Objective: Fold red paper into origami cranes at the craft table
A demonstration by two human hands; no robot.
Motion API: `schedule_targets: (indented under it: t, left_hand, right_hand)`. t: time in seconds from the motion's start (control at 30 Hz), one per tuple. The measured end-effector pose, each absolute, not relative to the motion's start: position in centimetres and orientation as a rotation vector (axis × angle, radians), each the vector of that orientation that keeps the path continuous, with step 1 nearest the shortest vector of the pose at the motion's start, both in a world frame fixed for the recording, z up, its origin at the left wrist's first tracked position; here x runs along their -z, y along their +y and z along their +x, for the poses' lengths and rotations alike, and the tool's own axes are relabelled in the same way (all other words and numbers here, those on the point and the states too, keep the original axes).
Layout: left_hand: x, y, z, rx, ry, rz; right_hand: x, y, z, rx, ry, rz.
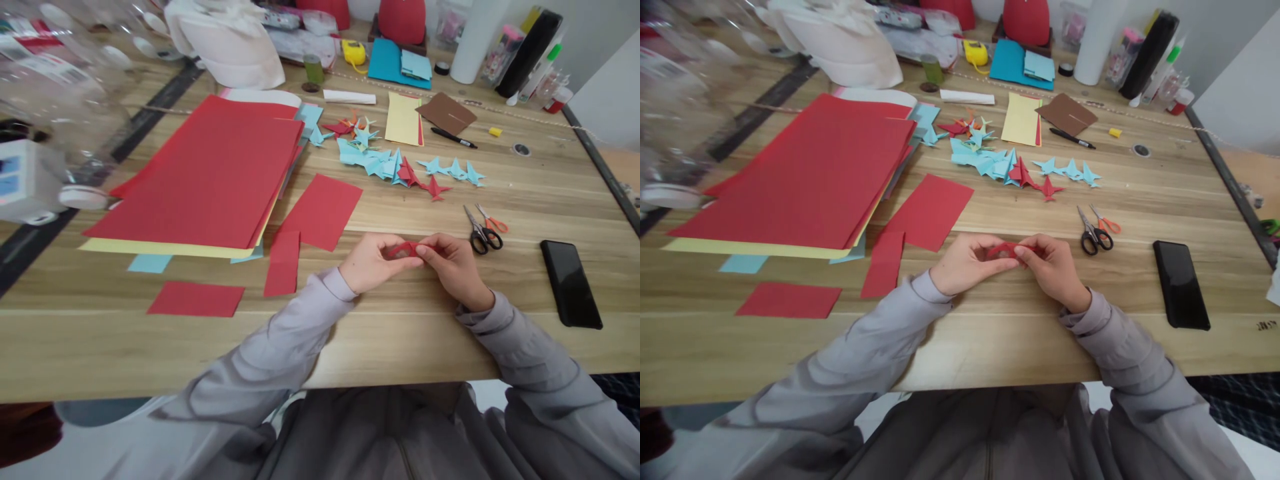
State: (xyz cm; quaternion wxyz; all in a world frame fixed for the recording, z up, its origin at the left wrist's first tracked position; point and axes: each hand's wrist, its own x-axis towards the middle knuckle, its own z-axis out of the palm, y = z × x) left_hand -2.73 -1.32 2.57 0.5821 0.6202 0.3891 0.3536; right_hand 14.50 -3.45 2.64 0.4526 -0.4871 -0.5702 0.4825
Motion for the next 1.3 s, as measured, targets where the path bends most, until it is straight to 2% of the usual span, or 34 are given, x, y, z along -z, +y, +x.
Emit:
schedule_targets:
  t: [0.37, 1.3]
  left_hand:
    - [-3.1, -1.8, -3.0, -0.787, 0.854, 1.582]
    - [-3.6, -1.5, -3.3, -0.785, 0.851, 1.552]
  right_hand:
    - [-3.1, -3.8, 14.4, -1.402, -1.354, -1.100]
    - [-2.1, -3.5, 14.6, -1.470, -1.209, -1.080]
